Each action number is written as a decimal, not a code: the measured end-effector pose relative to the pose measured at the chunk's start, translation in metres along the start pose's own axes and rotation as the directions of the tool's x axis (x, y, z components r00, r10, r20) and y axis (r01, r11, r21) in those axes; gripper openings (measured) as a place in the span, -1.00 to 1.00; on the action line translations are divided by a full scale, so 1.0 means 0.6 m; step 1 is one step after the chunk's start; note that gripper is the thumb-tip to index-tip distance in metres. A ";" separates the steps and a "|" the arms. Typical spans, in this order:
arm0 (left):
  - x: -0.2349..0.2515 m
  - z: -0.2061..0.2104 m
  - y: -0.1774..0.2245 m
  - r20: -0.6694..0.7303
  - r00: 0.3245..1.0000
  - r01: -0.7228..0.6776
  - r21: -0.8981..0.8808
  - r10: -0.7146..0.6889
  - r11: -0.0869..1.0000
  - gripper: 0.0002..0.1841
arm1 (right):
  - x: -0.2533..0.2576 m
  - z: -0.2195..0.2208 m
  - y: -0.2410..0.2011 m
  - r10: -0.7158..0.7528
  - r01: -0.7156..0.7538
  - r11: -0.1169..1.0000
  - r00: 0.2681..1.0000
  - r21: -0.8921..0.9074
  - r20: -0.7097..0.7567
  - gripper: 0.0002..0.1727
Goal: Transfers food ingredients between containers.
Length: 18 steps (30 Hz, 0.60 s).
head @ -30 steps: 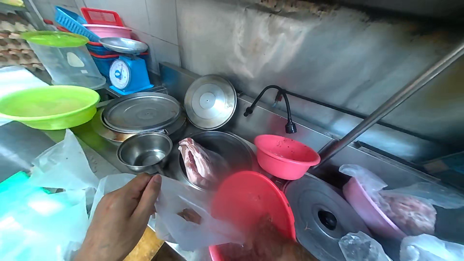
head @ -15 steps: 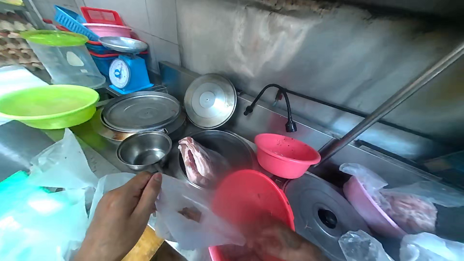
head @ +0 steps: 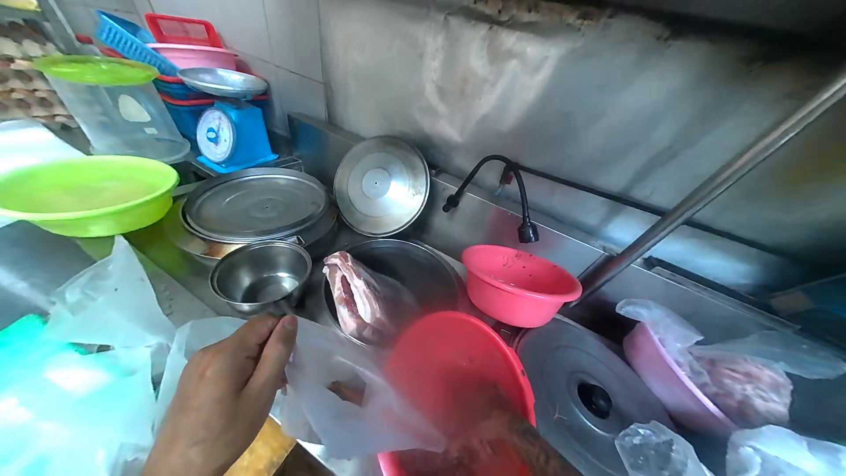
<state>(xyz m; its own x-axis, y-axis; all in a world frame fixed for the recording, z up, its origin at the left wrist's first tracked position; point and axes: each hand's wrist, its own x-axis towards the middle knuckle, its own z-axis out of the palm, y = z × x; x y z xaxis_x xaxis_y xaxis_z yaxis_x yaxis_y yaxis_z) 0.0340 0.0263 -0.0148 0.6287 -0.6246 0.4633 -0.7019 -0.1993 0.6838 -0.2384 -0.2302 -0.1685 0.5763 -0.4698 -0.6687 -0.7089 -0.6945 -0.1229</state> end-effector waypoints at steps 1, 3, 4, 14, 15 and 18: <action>0.000 -0.001 0.001 0.005 1.000 0.003 0.000 -0.003 1.000 -0.57 | 0.004 0.001 0.001 -0.005 0.005 1.000 1.000 0.013 -0.006 -0.37; 0.000 -0.005 -0.001 0.014 1.000 0.002 -0.003 -0.002 1.000 -0.56 | 0.006 -0.004 0.006 -0.049 0.053 0.996 0.997 0.074 -0.052 -0.46; 0.000 -0.005 -0.004 0.008 1.000 -0.002 -0.004 0.002 1.000 -0.56 | 0.007 -0.003 0.011 -0.077 0.082 0.994 0.995 0.078 -0.070 -0.49; 0.004 -0.011 -0.006 0.027 1.000 0.012 0.010 -0.012 1.000 -0.56 | -0.101 -0.008 0.043 -0.423 0.369 0.906 0.821 -0.208 -0.383 -0.67; 0.004 -0.013 -0.005 0.040 0.999 0.015 0.016 -0.016 1.000 -0.56 | -0.083 0.013 0.066 -0.395 0.348 0.914 0.881 -0.211 -0.260 -0.66; 0.004 -0.035 -0.002 0.139 0.990 0.015 0.045 -0.021 0.999 -0.56 | -0.083 0.012 0.075 -0.283 0.266 0.957 0.944 -0.115 -0.169 -0.68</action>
<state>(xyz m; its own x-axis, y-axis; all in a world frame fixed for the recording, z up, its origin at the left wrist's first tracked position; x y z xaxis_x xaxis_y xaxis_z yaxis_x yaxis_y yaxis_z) 0.0434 0.0407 -0.0028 0.5909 -0.7188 0.3662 -0.7068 -0.2425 0.6645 -0.3017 -0.2341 -0.1460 0.8133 -0.3392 -0.4727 -0.4782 -0.8526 -0.2109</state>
